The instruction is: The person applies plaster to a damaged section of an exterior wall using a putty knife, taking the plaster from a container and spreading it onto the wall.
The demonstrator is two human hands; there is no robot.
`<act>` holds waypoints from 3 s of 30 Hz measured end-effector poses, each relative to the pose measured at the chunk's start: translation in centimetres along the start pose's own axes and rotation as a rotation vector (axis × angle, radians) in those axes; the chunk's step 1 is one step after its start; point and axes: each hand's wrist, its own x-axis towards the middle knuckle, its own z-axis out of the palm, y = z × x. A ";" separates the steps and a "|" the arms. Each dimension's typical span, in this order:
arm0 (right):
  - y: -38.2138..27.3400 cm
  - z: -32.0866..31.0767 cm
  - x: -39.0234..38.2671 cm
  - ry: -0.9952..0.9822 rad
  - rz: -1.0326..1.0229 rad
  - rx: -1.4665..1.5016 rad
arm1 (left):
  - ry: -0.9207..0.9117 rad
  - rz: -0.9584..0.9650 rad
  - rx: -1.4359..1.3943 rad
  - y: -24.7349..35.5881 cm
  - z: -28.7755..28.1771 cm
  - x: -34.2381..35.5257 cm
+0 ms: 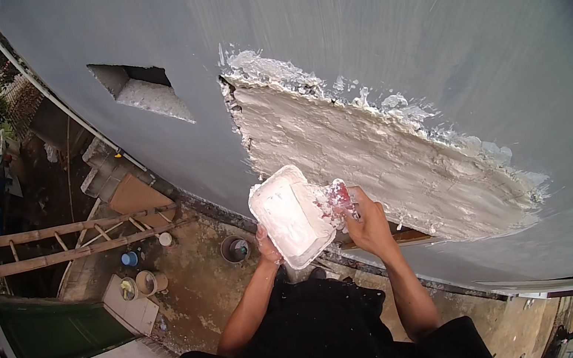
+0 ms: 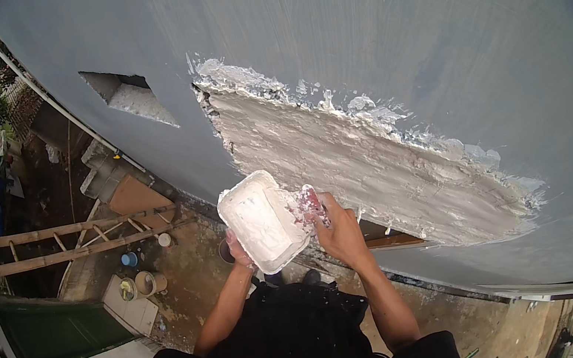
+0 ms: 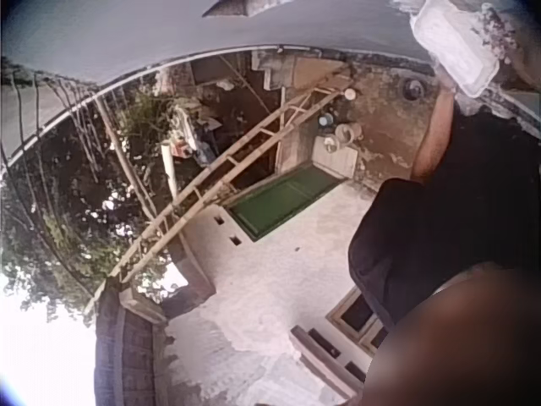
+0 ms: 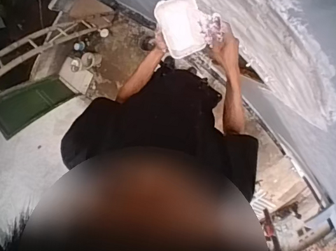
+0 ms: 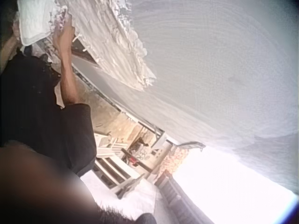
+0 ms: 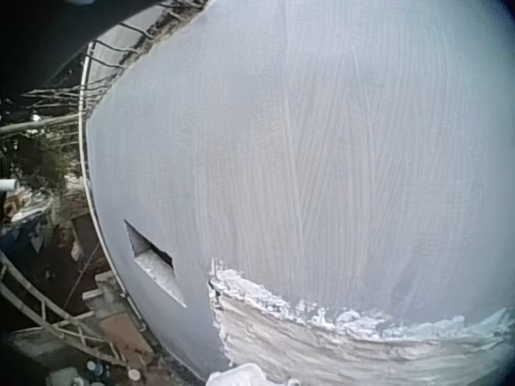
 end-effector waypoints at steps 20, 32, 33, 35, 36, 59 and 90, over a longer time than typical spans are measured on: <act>-0.4 1.0 -0.3 0.073 -0.028 0.003 | 0.011 -0.049 -0.044 -1.1 1.9 0.1; -1.2 2.1 -0.9 0.050 0.071 0.125 | 0.024 -0.046 -0.067 -0.9 3.3 0.7; -1.1 1.9 -0.9 0.023 0.074 0.108 | 0.020 -0.035 -0.089 -1.0 3.3 0.9; 0.3 2.0 -0.7 0.028 0.008 0.082 | 0.012 -0.028 -0.110 -1.2 3.3 1.1; 0.4 2.0 -0.7 0.027 -0.058 0.057 | -0.002 -0.021 -0.100 -1.2 3.4 1.2; 0.4 2.5 0.0 0.014 0.026 0.288 | -0.015 -0.017 0.025 -0.6 5.3 1.4; 4.1 1.7 -0.5 -0.094 0.263 0.778 | -0.027 -0.280 0.182 -3.0 3.4 2.9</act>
